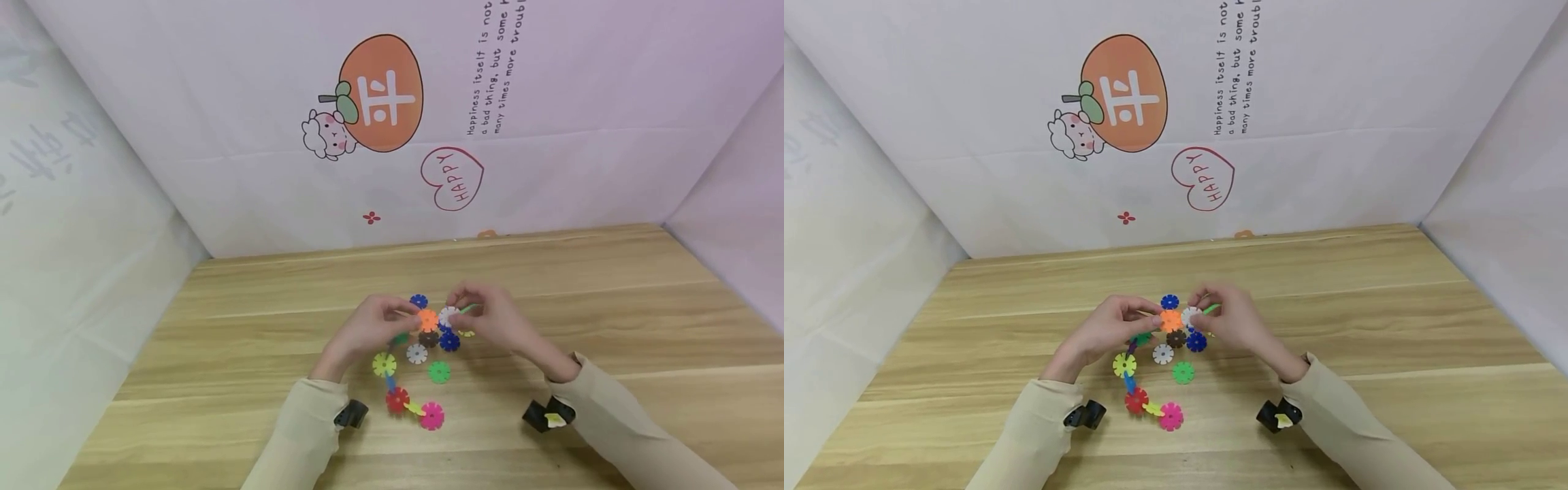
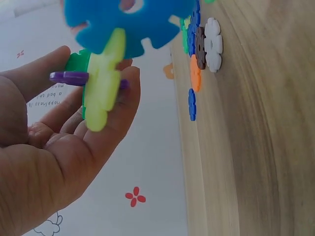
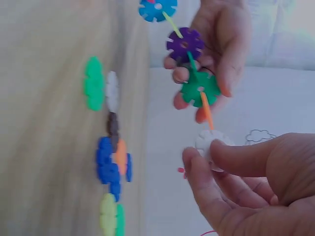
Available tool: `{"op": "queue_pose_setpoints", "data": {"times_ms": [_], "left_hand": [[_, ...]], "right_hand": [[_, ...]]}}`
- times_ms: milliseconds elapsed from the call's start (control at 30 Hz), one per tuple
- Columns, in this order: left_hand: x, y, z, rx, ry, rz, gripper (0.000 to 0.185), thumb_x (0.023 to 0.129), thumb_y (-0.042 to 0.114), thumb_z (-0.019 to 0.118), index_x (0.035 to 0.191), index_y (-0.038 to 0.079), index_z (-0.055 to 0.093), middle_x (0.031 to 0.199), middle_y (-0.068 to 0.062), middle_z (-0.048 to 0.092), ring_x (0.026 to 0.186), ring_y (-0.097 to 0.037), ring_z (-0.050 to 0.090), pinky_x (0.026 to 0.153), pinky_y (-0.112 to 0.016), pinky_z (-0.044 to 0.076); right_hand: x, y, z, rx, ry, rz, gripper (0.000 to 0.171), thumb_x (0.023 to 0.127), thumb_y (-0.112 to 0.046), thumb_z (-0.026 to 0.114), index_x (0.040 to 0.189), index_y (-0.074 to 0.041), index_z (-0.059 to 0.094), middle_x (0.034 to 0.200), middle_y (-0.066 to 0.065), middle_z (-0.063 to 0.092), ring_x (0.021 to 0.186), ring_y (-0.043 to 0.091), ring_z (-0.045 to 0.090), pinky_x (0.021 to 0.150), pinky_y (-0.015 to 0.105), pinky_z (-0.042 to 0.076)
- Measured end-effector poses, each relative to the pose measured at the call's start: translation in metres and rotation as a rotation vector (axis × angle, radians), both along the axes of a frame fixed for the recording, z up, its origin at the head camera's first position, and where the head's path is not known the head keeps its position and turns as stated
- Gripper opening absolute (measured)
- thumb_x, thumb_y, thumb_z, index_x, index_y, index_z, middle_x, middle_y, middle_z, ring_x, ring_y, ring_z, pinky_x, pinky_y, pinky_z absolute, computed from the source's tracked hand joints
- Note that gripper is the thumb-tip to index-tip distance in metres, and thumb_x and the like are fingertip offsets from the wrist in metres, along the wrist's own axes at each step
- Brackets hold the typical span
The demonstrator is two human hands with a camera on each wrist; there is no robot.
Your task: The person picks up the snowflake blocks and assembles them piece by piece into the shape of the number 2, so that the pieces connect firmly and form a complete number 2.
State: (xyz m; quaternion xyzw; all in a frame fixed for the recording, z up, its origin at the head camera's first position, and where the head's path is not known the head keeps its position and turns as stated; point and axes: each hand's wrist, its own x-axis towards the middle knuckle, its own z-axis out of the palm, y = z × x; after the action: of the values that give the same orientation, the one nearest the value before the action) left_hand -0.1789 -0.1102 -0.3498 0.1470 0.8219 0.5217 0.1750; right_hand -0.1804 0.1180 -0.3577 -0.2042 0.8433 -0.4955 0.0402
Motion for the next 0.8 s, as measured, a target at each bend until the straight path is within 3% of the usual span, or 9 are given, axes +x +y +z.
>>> {"op": "queue_pose_setpoints", "data": {"times_ms": [133, 267, 467, 633, 800], "left_hand": [[-0.0008, -0.0004, -0.0015, 0.021, -0.011, -0.002, 0.029, 0.093, 0.021, 0.064, 0.116, 0.004, 0.066, 0.106, -0.010, 0.069, 0.090, -0.030, 0.069, 0.073, -0.036, 0.056], [-0.0013, -0.0008, -0.0013, 0.026, -0.018, 0.004, 0.029, 0.094, 0.022, 0.063, 0.117, 0.004, 0.066, 0.108, -0.011, 0.069, 0.089, -0.030, 0.070, 0.072, -0.039, 0.055], [0.0000, -0.0010, 0.0013, 0.023, -0.014, -0.001, 0.028, 0.095, 0.023, 0.062, 0.116, 0.005, 0.067, 0.106, -0.009, 0.070, 0.090, -0.031, 0.069, 0.067, -0.030, 0.051], [0.0009, -0.0010, 0.0018, 0.034, -0.029, -0.010, 0.027, 0.095, 0.023, 0.061, 0.115, 0.005, 0.066, 0.104, -0.012, 0.070, 0.087, -0.034, 0.068, 0.069, -0.035, 0.053], [0.0006, 0.0000, 0.0014, 0.016, -0.025, -0.014, 0.026, 0.096, 0.023, 0.061, 0.114, 0.005, 0.066, 0.103, -0.009, 0.070, 0.086, -0.033, 0.068, 0.063, -0.029, 0.050]], "right_hand": [[-0.0034, -0.0005, 0.0033, 0.030, 0.057, -0.027, 0.013, 0.084, -0.001, 0.070, 0.095, -0.004, 0.066, 0.093, 0.011, 0.068, 0.080, 0.024, 0.068, 0.068, 0.036, 0.058], [-0.0050, -0.0005, 0.0023, 0.055, 0.083, -0.029, 0.008, 0.084, -0.002, 0.072, 0.090, -0.006, 0.067, 0.091, 0.008, 0.069, 0.077, 0.020, 0.068, 0.065, 0.030, 0.057], [-0.0057, -0.0003, 0.0015, 0.069, 0.099, -0.036, 0.007, 0.084, -0.005, 0.072, 0.089, -0.007, 0.068, 0.090, 0.007, 0.069, 0.079, 0.019, 0.067, 0.067, 0.028, 0.057], [-0.0052, -0.0011, 0.0016, 0.067, 0.105, -0.032, 0.006, 0.083, -0.005, 0.073, 0.088, -0.006, 0.068, 0.089, 0.006, 0.069, 0.080, 0.019, 0.067, 0.072, 0.030, 0.057], [-0.0040, -0.0019, -0.0006, 0.050, 0.111, -0.028, 0.006, 0.084, -0.005, 0.073, 0.087, -0.004, 0.068, 0.089, 0.007, 0.069, 0.081, 0.020, 0.067, 0.073, 0.032, 0.057]]}}
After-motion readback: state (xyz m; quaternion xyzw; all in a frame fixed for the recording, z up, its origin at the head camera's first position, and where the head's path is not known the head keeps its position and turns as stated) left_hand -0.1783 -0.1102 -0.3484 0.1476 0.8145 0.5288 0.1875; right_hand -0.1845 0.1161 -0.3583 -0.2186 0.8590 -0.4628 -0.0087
